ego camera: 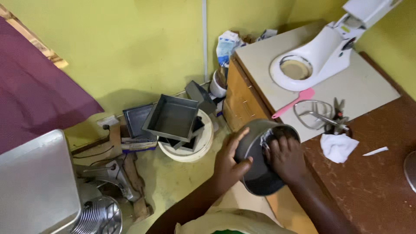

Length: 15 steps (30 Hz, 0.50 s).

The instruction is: The person wipes the inside and outside of several circular cake tins with a cloth, moving them between a table and a stack on the floor.

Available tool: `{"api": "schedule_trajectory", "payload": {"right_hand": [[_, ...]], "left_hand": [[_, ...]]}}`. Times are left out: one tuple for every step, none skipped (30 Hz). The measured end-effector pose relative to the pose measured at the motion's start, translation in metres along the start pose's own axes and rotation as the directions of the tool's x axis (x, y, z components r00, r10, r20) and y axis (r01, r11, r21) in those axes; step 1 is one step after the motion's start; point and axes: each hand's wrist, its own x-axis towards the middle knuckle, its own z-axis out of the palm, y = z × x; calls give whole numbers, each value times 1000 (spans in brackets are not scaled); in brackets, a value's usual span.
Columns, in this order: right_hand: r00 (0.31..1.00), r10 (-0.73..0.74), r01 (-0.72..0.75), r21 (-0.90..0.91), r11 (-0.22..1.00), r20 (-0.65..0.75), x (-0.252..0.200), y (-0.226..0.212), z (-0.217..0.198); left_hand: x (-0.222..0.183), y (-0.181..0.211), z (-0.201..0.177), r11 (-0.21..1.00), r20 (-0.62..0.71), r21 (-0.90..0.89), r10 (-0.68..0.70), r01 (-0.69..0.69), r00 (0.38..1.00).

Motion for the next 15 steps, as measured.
{"api": "schedule_trajectory", "payload": {"right_hand": [[995,30,-28,-23,999,92,2,-10,-10],[993,42,-39,-27,999,109,-1,-30,6],[967,168,-186,81,979,190,-5,-48,20],[918,289,-341,170,925,273,-10,-66,34],[909,306,-359,157,920,282,17,-88,8],[836,342,-523,438,731,429,45,-111,-17],[762,314,-646,631,429,567,74,-134,-42],[754,321,-655,629,418,573,77,-139,-33],[604,415,-789,585,189,680,79,-145,-25],[437,448,-858,511,-53,780,83,-151,-14],[437,434,-858,509,-60,788,69,-144,-9],[428,492,-792,577,-200,758,59,-136,-2],[404,549,-700,634,-329,732,49,-128,4],[408,540,-699,632,-334,736,53,-124,-17],[292,633,-782,560,-274,717,57,-120,-38]], "left_hand": [[8,-1,-13,1000,-32,27,2,-1,999],[16,-7,-24,1000,-20,16,-12,13,1000],[23,-14,-34,1000,-49,2,-7,7,999],[32,-20,-42,1000,-71,-12,4,-5,997],[38,-19,-46,1000,-53,-23,-5,3,999],[44,-19,-50,995,-44,50,-90,92,995],[50,-18,-55,976,-39,125,-173,177,984],[55,-42,-58,974,-29,129,-182,185,983],[58,-67,-61,973,-21,46,-227,228,974],[60,-91,-66,962,-28,-32,-273,272,962],[65,-117,-77,959,-36,-22,-282,282,959],[72,-141,-90,880,-129,-245,-446,408,886],[77,-165,-104,747,-181,-466,-605,473,776],[84,-231,-138,750,-191,-461,-605,474,773],[82,-296,-164,648,-327,-603,-733,466,596]]}}
